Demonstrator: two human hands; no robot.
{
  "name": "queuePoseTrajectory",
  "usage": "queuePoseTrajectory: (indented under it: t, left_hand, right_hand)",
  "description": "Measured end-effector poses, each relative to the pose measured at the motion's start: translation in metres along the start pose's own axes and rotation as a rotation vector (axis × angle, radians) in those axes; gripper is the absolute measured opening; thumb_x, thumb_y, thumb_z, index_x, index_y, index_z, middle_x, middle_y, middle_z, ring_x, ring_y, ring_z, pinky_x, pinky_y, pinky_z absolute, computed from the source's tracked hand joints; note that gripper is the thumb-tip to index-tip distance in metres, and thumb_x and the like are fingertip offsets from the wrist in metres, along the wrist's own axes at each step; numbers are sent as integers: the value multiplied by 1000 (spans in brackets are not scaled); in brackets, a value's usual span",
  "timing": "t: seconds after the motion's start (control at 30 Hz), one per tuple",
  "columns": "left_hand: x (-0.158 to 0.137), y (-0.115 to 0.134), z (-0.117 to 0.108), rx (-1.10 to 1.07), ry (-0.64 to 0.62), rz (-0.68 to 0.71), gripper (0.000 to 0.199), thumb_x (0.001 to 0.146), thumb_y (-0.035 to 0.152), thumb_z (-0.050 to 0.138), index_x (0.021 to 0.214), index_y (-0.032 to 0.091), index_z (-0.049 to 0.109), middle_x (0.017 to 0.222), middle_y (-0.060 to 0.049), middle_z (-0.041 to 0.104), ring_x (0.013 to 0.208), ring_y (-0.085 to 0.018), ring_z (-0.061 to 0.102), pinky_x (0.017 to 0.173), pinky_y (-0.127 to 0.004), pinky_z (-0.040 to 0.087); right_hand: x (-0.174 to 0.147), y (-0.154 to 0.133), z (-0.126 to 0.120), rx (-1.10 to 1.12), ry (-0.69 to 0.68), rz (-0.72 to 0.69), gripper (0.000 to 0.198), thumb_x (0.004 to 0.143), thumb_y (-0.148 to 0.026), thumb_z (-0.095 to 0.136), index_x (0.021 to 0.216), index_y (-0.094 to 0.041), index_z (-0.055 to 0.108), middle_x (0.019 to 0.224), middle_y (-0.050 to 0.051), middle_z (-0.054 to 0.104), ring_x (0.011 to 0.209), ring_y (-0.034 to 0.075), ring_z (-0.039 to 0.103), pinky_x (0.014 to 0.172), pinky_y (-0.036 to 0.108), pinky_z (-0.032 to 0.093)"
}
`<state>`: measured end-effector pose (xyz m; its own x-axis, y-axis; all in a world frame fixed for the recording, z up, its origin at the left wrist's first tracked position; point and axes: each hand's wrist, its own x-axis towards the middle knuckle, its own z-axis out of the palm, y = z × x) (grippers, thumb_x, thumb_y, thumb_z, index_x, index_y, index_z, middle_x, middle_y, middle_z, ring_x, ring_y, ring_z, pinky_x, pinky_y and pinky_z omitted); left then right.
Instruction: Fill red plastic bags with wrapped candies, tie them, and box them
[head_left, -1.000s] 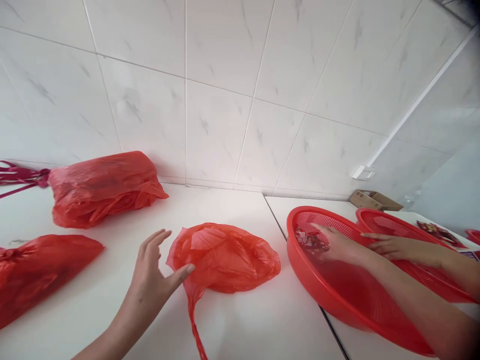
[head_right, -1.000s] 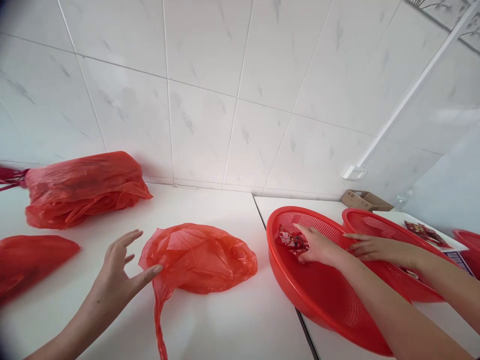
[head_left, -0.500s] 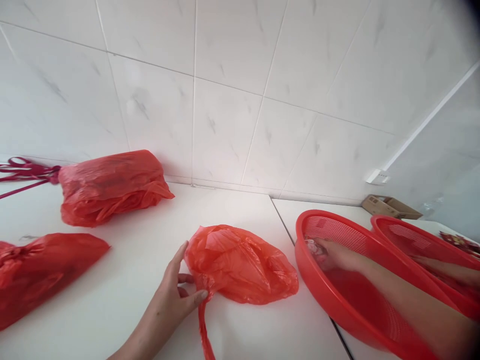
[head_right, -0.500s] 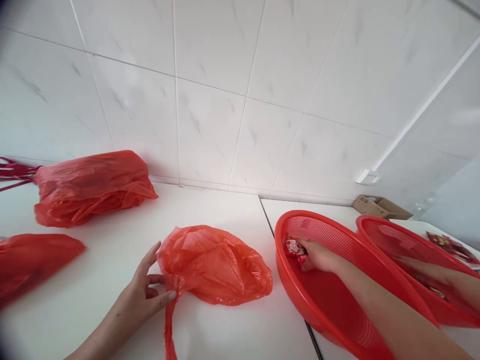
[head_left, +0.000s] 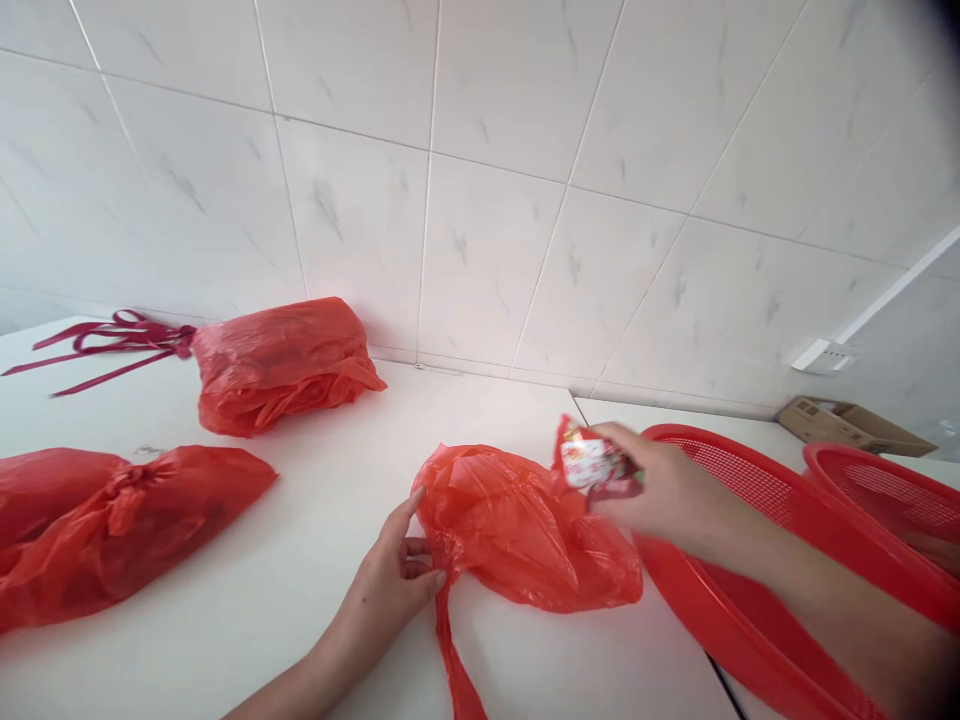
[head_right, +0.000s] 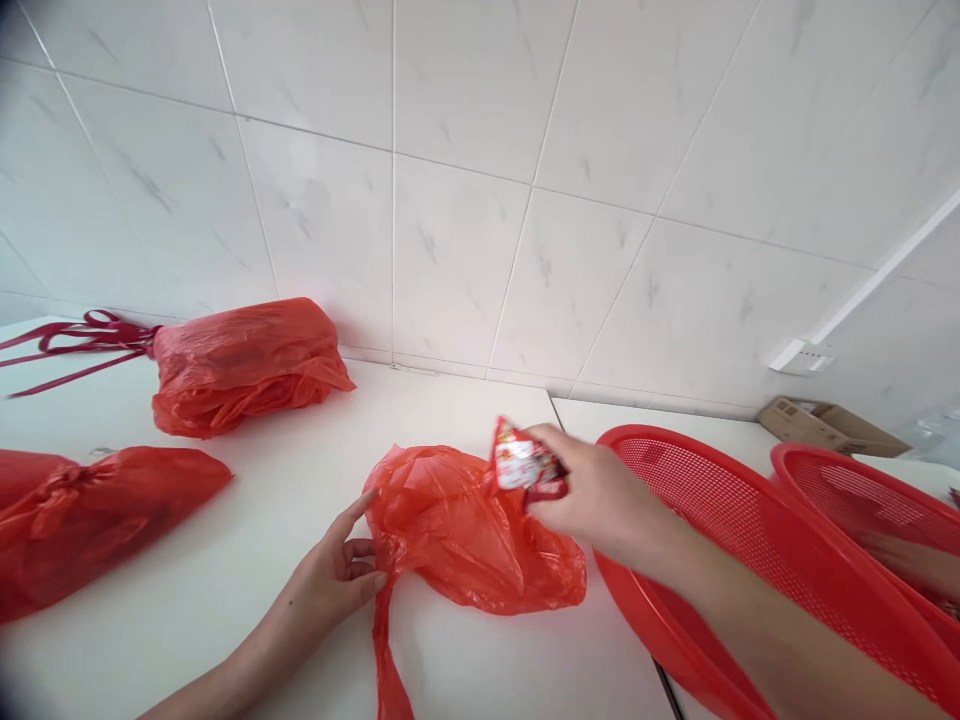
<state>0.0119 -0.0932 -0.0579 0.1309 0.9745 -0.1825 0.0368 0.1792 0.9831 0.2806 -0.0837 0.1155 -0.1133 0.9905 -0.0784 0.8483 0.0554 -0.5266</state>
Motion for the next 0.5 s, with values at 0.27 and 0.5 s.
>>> queuePoseTrajectory:
  t: [0.27,0.5]
  left_hand:
    - [1,-5,-6,64,-8,61,87,68,19,58,146,22,20,74,2,63,68,-17,61,63,-29,46]
    - [4,-17,-12,35,-76,86,87,71,22,59,147,24,16,72,2,63,67,-17,61,61,-27,46]
  right_hand:
    - [43,-11,98,-174,-170,-236,85,62,-20,68,138,-39,37,94,0,64,77,18,58,57,23,37]
    - [28,7,26,-245,285,-81,23,86,-43,48,80,-27,63,69,-3,61,61,12,51,54,24,30]
